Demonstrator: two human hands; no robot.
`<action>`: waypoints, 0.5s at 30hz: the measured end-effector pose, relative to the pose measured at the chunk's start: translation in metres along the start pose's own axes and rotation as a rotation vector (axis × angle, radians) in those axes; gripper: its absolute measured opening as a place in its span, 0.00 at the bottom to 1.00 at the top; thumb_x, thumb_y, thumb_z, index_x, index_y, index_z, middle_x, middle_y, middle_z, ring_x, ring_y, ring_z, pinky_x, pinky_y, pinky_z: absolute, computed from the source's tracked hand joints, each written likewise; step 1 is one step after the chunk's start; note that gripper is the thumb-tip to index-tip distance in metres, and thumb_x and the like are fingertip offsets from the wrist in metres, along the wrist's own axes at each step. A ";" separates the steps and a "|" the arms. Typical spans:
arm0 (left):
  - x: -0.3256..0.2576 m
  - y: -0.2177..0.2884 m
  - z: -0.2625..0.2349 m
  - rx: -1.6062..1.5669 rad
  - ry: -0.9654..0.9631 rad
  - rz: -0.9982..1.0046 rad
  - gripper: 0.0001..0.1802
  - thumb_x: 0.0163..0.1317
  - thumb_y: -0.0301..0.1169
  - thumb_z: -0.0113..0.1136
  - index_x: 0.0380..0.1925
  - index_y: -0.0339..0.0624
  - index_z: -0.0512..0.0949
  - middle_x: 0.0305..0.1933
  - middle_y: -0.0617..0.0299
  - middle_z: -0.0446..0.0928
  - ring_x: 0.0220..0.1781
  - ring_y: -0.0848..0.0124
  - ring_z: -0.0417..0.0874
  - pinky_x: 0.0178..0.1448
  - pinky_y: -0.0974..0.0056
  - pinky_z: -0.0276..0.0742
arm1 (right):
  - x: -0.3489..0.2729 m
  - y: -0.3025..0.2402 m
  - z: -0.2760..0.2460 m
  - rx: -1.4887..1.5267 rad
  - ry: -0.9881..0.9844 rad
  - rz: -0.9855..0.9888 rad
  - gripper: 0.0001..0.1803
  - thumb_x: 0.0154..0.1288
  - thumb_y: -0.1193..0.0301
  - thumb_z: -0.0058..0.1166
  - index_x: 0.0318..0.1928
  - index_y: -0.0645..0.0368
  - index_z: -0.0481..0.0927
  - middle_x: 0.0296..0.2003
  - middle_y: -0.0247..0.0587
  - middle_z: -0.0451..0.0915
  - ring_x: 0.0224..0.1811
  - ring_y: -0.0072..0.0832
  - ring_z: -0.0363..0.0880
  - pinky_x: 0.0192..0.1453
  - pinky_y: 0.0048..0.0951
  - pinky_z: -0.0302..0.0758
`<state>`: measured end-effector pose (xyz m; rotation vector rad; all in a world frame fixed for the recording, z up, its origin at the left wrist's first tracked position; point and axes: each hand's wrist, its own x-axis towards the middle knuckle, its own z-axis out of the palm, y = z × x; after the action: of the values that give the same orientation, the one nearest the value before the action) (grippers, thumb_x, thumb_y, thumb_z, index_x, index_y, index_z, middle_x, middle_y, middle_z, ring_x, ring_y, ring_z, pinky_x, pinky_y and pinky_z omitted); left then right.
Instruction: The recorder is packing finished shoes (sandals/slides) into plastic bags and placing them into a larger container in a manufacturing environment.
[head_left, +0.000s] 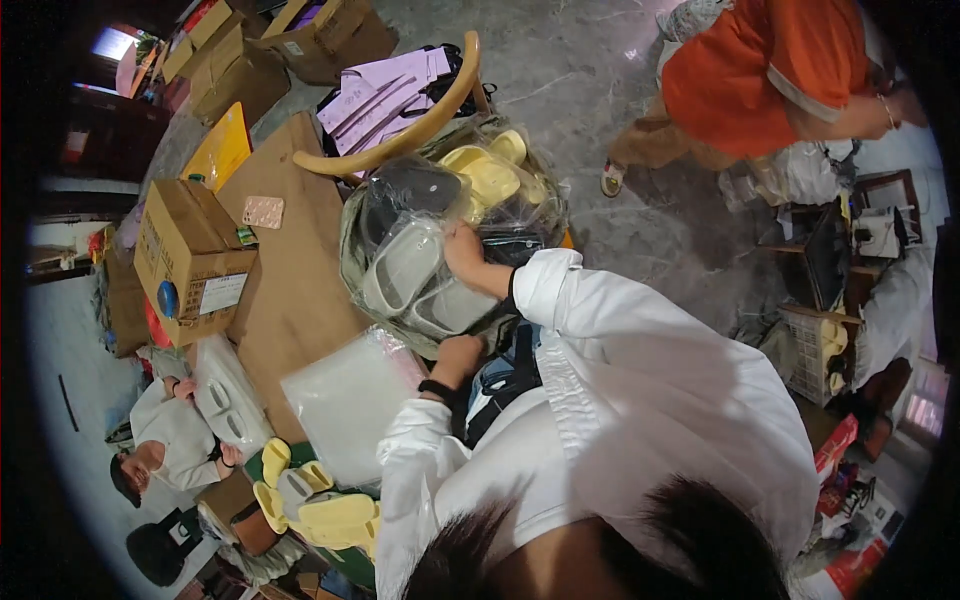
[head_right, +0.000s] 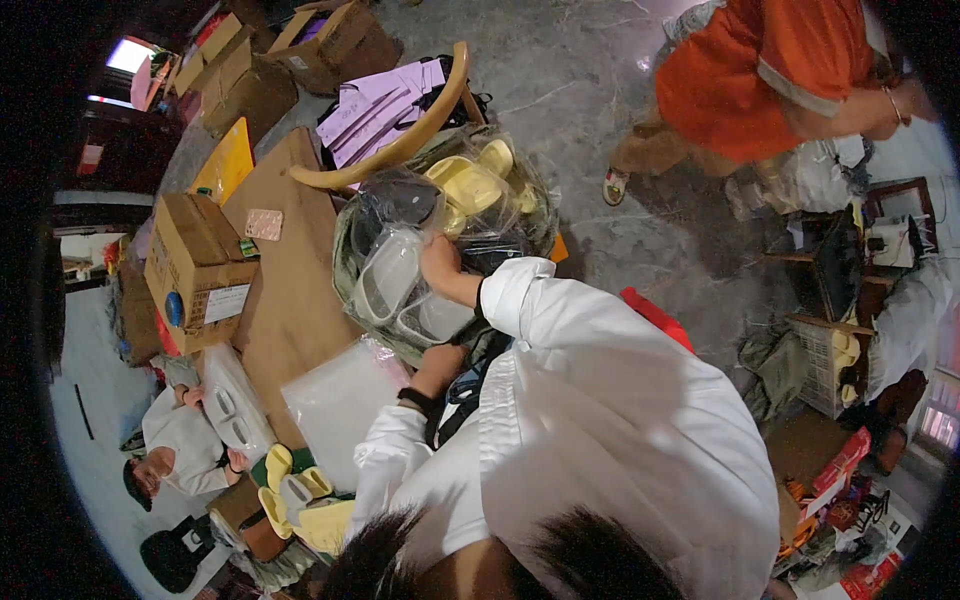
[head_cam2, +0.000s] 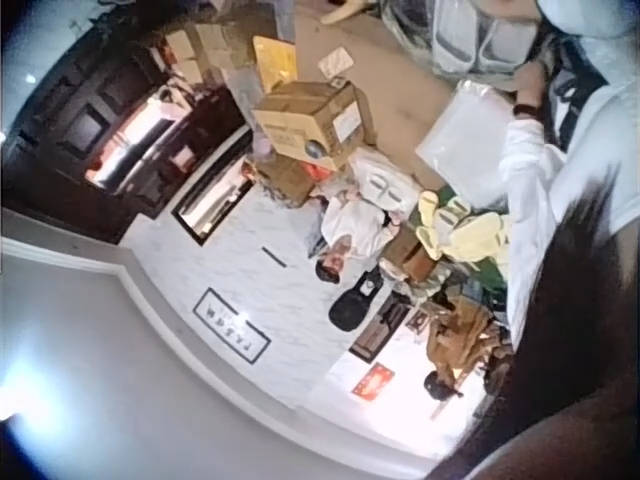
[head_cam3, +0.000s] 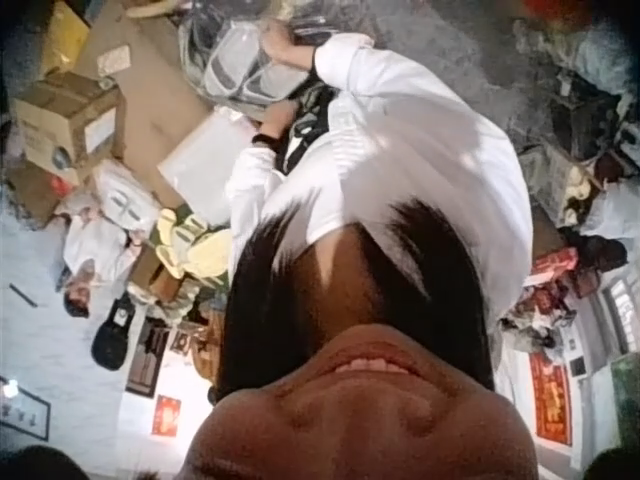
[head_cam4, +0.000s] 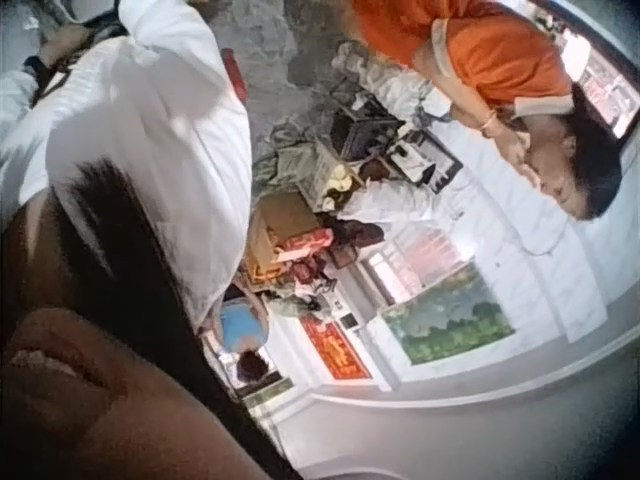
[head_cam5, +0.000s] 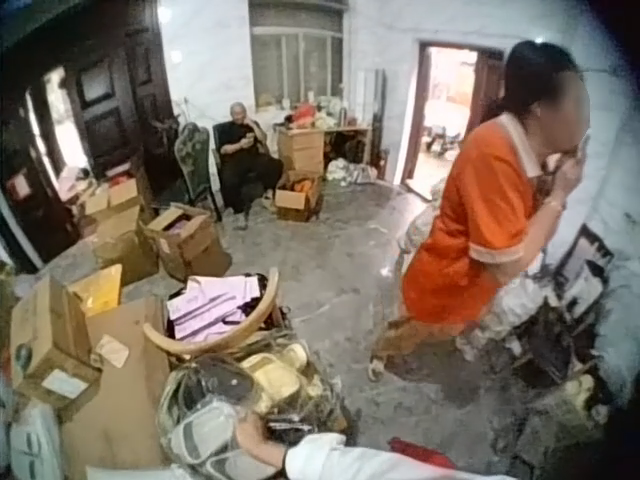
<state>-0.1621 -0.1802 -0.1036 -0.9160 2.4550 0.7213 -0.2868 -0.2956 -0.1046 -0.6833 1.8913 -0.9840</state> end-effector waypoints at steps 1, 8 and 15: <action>0.013 0.000 0.014 0.029 0.021 0.025 0.09 0.50 0.31 0.49 0.27 0.41 0.76 0.27 0.52 0.78 0.31 0.57 0.80 0.32 0.55 0.75 | -0.001 0.004 0.002 0.003 0.005 -0.002 0.13 0.55 0.71 0.41 0.40 0.63 0.72 0.35 0.60 0.75 0.41 0.53 0.72 0.45 0.45 0.68; 0.029 0.003 -0.001 -0.324 0.084 0.254 0.14 0.46 0.22 0.50 0.37 0.36 0.73 0.41 0.44 0.72 0.44 0.50 0.73 0.47 0.55 0.69 | 0.009 0.052 0.008 0.104 0.104 -0.110 0.09 0.57 0.70 0.42 0.35 0.63 0.70 0.31 0.57 0.75 0.36 0.50 0.74 0.41 0.41 0.68; 0.003 0.022 -0.056 -0.372 0.140 0.216 0.19 0.45 0.22 0.49 0.42 0.41 0.73 0.34 0.47 0.76 0.38 0.50 0.76 0.41 0.53 0.71 | 0.135 0.204 -0.043 -0.004 -0.426 -0.511 0.15 0.63 0.68 0.39 0.45 0.63 0.73 0.41 0.55 0.75 0.44 0.45 0.73 0.48 0.37 0.68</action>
<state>-0.1906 -0.2009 -0.0542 -0.8602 2.6192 1.2617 -0.4029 -0.2733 -0.3232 -1.3072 1.3697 -1.0386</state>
